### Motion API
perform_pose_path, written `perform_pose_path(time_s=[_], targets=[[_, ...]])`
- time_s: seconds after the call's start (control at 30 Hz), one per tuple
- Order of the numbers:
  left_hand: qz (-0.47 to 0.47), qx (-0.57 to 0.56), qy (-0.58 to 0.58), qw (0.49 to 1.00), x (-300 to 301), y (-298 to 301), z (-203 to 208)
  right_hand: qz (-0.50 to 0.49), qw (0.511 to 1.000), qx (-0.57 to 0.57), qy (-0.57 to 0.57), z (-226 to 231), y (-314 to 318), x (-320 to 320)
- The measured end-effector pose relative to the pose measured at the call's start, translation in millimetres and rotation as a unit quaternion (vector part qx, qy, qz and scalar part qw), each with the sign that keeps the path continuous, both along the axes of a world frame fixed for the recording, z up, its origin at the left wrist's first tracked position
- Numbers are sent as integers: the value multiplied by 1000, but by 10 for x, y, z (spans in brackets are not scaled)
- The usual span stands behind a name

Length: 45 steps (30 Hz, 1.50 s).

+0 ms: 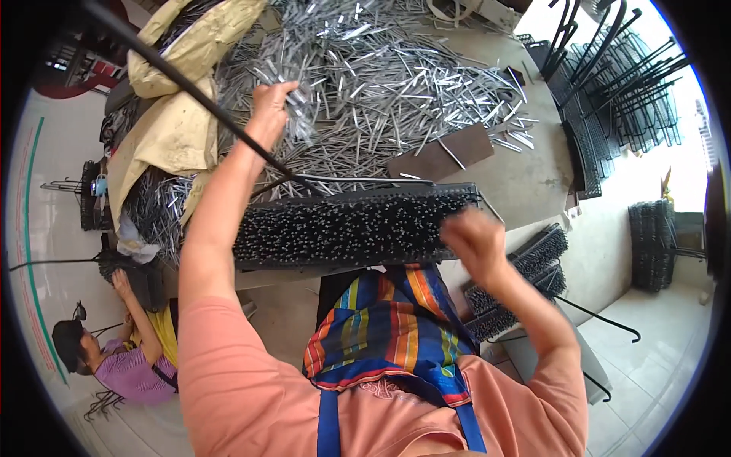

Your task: Weaving thin metal wires into a plastic mesh grid to create a component.

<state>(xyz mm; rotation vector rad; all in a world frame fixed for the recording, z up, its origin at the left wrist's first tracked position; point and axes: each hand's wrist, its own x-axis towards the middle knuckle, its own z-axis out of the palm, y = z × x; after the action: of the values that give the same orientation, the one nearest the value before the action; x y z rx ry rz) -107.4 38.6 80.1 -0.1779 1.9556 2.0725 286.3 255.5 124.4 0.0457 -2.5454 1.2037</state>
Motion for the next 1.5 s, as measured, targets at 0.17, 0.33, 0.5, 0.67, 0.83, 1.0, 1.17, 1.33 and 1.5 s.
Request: perform_pose_path(time_s=[0.17,0.33,0.5,0.67,0.83,1.0,1.17,1.33,1.5], targets=[[16,252,8,967,492,435,579,-141,877,-449,-93,-226,-152,-1601],[-16,308,40,950,639,535,592,-230,628,-738,-95,-275,-797,-2752],[-95,252,35,962,774,620,614,-339,824,-447,85,-498,-900,-3085],[31,139,65,988,657,595,399,-203,887,-401,-108,-595,-845,-2606],[-230,62,112,965,507,435,310,-71,902,-410,-111,-404,-558,-2457],[-525,-136,42,839,668,419,458,-18,731,-670,-132,-424,-241,-2660],[-442,-515,238,695,433,-5,73,-94,950,-275,-111,-594,-111,-2347],[-129,-12,72,989,371,-1006,373,-255,952,161,53,-655,113,-1659],[-136,174,30,975,1464,-1533,902,-46,998,-13,-44,182,-360,-840]])
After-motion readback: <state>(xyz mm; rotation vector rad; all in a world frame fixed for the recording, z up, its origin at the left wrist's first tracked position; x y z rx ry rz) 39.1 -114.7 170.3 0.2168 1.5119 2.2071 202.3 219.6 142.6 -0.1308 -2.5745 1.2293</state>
